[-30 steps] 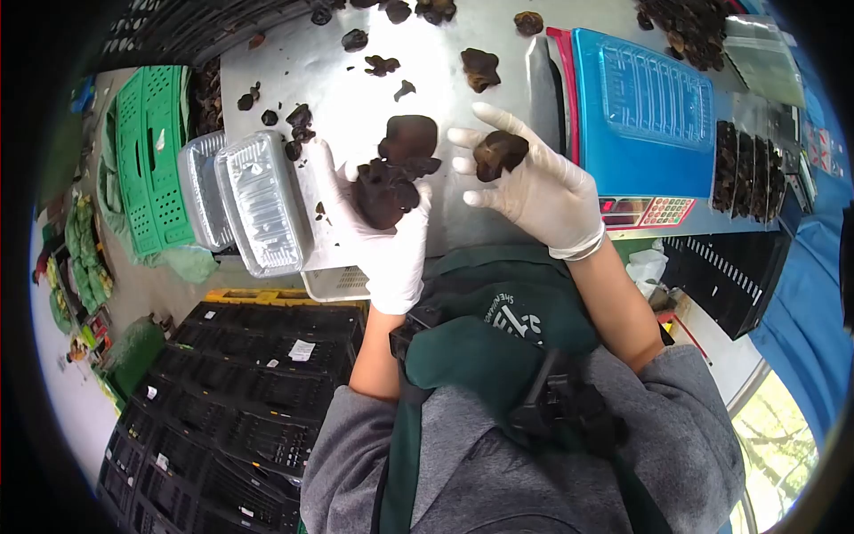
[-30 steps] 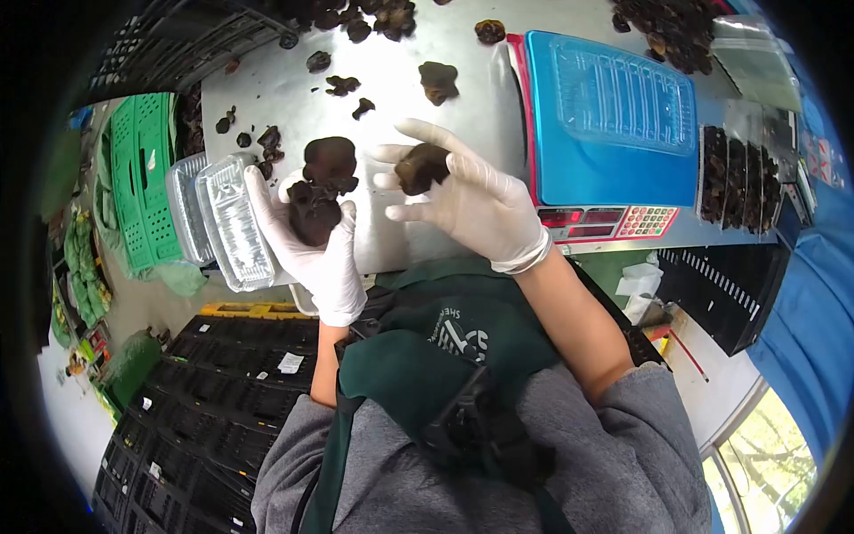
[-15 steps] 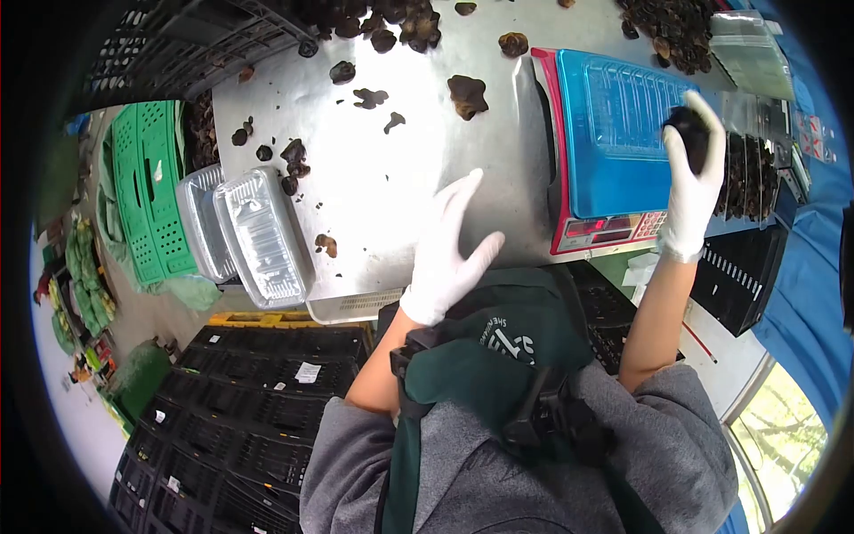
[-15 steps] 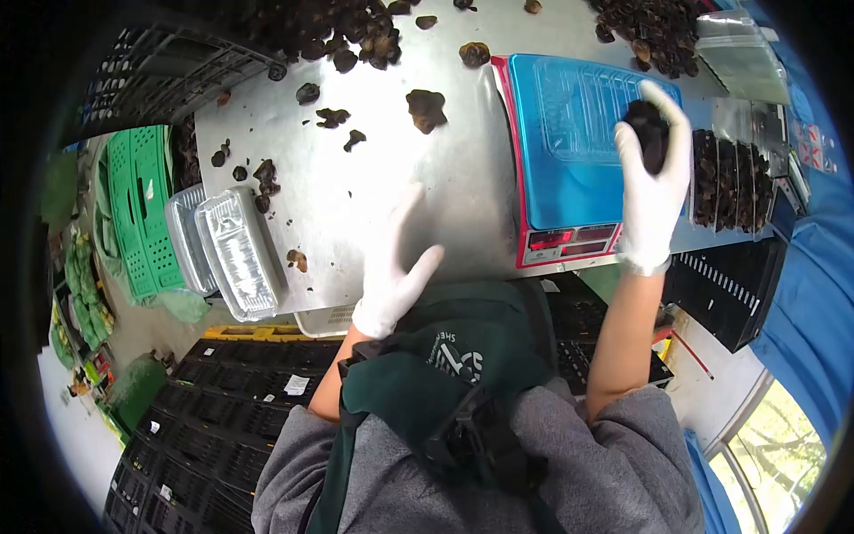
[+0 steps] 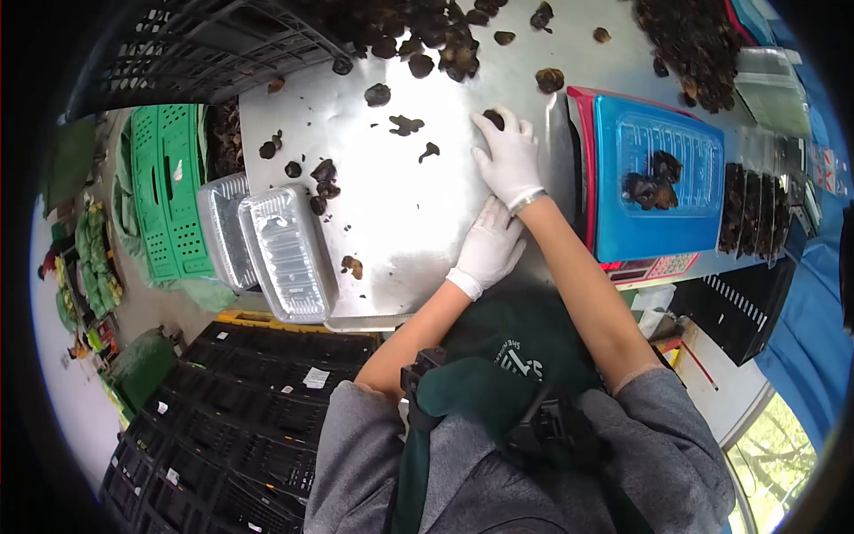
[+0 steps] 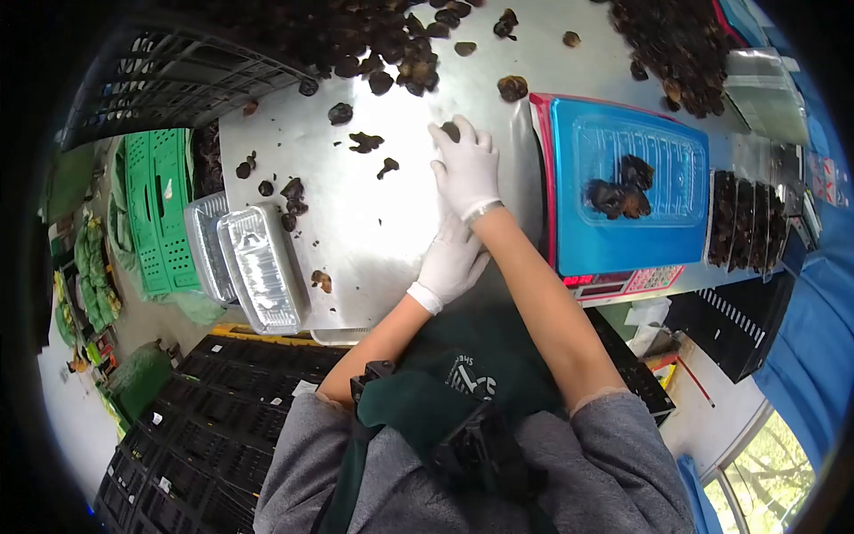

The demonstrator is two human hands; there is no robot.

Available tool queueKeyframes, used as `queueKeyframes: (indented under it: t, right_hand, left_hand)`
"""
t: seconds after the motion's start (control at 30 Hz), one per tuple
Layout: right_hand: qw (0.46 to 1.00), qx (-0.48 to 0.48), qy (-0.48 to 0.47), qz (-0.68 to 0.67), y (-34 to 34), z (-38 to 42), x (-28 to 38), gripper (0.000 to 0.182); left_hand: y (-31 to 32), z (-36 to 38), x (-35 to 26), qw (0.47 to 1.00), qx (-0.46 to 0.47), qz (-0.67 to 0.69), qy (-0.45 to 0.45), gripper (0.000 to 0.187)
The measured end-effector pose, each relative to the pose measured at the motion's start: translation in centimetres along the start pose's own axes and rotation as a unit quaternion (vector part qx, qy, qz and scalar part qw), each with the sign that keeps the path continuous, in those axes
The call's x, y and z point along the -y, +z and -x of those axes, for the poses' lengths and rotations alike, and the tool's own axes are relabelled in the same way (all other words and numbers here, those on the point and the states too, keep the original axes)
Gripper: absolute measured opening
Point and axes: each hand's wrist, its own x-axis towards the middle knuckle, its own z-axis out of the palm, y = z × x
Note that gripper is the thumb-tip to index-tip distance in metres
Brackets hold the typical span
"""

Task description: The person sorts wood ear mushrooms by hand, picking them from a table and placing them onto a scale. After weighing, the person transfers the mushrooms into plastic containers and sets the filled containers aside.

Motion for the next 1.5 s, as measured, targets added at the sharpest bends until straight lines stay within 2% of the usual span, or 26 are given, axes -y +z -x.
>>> queueKeyframes:
  t: [0.03, 0.13, 0.2, 0.23, 0.3, 0.33, 0.37, 0.43, 0.47, 0.57, 0.63, 0.7, 0.73, 0.8, 0.83, 0.9, 1.0, 1.03, 1.07, 1.1, 1.17, 1.23, 1.33, 1.37, 1.43, 1.5]
  right_hand:
    - [0.998, -0.031, -0.036, -0.03, 0.7, -0.3, -1.0, 0.037]
    - [0.971, -0.053, -0.001, -0.232, -3.7, 1.2, -0.1, 0.021]
    - [0.966, -0.113, -0.013, -0.234, -9.8, 3.0, 2.4, 0.022]
    - [0.972, -0.165, -0.052, -0.158, -12.7, 3.9, 3.0, 0.025]
    - [0.945, -0.314, -0.041, -0.084, -15.1, 5.6, 0.6, 0.029]
    - [0.935, -0.35, -0.051, 0.001, -16.2, 5.9, -1.1, 0.03]
    - [0.939, -0.339, -0.01, 0.05, -16.8, 6.0, -2.7, 0.028]
    - [0.977, -0.183, 0.021, 0.108, -17.5, 6.1, -5.9, 0.025]
    - [0.976, -0.175, 0.038, 0.121, -17.7, 5.9, -5.6, 0.022]
    - [0.956, -0.262, -0.005, 0.131, -17.7, 5.7, -2.5, 0.02]
    - [0.965, -0.261, -0.027, -0.015, -16.3, 5.2, 0.4, 0.021]
    - [0.967, -0.166, -0.028, -0.19, -14.1, 4.7, 3.1, 0.023]
    - [0.929, -0.084, 0.055, -0.357, -12.7, 4.8, 4.3, 0.031]
    - [0.821, 0.036, 0.098, -0.561, -11.1, 4.4, 6.5, 0.047]
    - [0.83, 0.079, 0.09, -0.544, -11.0, 4.0, 7.4, 0.048]
    - [0.843, 0.093, 0.039, -0.528, -9.9, 3.8, 7.5, 0.044]
    - [0.804, 0.085, 0.099, -0.58, -10.6, 4.1, 6.0, 0.035]
    - [0.815, 0.054, 0.135, -0.561, -11.7, 4.5, 5.7, 0.027]
    - [0.864, 0.003, 0.135, -0.485, -12.5, 5.0, 4.9, 0.026]
    - [0.888, -0.057, 0.162, -0.427, -13.0, 5.6, 3.8, 0.027]
    - [0.88, -0.137, 0.163, -0.424, -14.0, 6.0, 2.1, 0.03]
    - [0.856, -0.152, 0.181, -0.46, -14.2, 5.8, 1.6, 0.029]
    - [0.914, -0.097, 0.133, -0.37, -12.0, 5.4, 1.5, 0.027]
    - [0.933, -0.077, 0.111, -0.334, -10.8, 5.2, 1.7, 0.027]
    - [0.904, -0.029, 0.124, -0.409, -8.3, 4.5, 2.0, 0.026]
    - [0.916, -0.035, 0.093, -0.389, -5.9, 3.5, 2.4, 0.025]
  left_hand:
    - [0.0, -0.1, 0.7, 1.0, -0.009, -0.014, 0.013, 0.05]
    - [-2.1, -0.3, 2.6, 0.987, -0.142, -0.071, 0.003, 0.049]
    - [-3.9, -1.4, 4.2, 0.95, -0.274, -0.121, -0.086, 0.049]
    - [-4.9, -1.7, 4.9, 0.922, -0.333, -0.144, -0.132, 0.049]
    - [-6.9, -3.2, 7.4, 0.889, -0.402, 0.105, -0.195, 0.051]
    - [-9.0, -4.1, 7.8, 0.902, -0.38, 0.07, -0.193, 0.051]
    - [-10.7, -4.8, 8.3, 0.913, -0.359, 0.035, -0.189, 0.05]
    - [-11.3, -5.2, 10.7, 0.946, -0.263, 0.034, -0.187, 0.039]
    - [-11.8, -5.5, 10.7, 0.958, -0.214, 0.031, -0.187, 0.034]
    - [-12.9, -4.9, 8.4, 0.919, -0.321, 0.167, -0.155, 0.018]
    - [-13.7, -3.9, 5.7, 0.921, -0.37, 0.097, -0.074, 0.019]
    - [-14.1, -3.2, 3.7, 0.915, -0.397, 0.07, -0.01, 0.026]
    - [-14.1, -3.0, 2.8, 0.908, -0.408, 0.093, 0.012, 0.03]
    - [-13.6, -3.0, 1.3, 0.89, -0.426, 0.149, 0.059, 0.04]
    - [-13.2, -3.1, 0.6, 0.882, -0.417, 0.206, 0.075, 0.042]
    - [-12.4, -3.1, -0.2, 0.904, -0.383, 0.181, 0.064, 0.046]
    - [-10.5, -3.4, -0.9, 0.911, -0.35, 0.214, 0.043, 0.065]
    - [-10.2, -3.6, -1.4, 0.909, -0.334, 0.249, 0.021, 0.067]
    - [-10.2, -4.0, -1.6, 0.927, -0.3, 0.223, 0.022, 0.067]
    - [-10.2, -4.6, -1.5, 0.943, -0.266, 0.196, 0.021, 0.067]
    - [-7.5, -5.7, -0.8, 0.963, -0.157, 0.213, -0.041, 0.067]
    - [-4.3, -7.2, 0.3, 0.991, -0.112, 0.065, -0.03, 0.068]
    - [-2.8, -8.7, 3.5, 0.991, -0.047, -0.12, -0.021, 0.071]
    - [-3.3, -9.2, 4.5, 0.987, -0.056, -0.141, -0.061, 0.071]
    - [-5.6, -9.1, 7.1, 0.97, -0.073, -0.185, -0.139, 0.072]
    - [-8.0, -7.7, 9.9, 0.942, -0.168, -0.207, -0.203, 0.073]
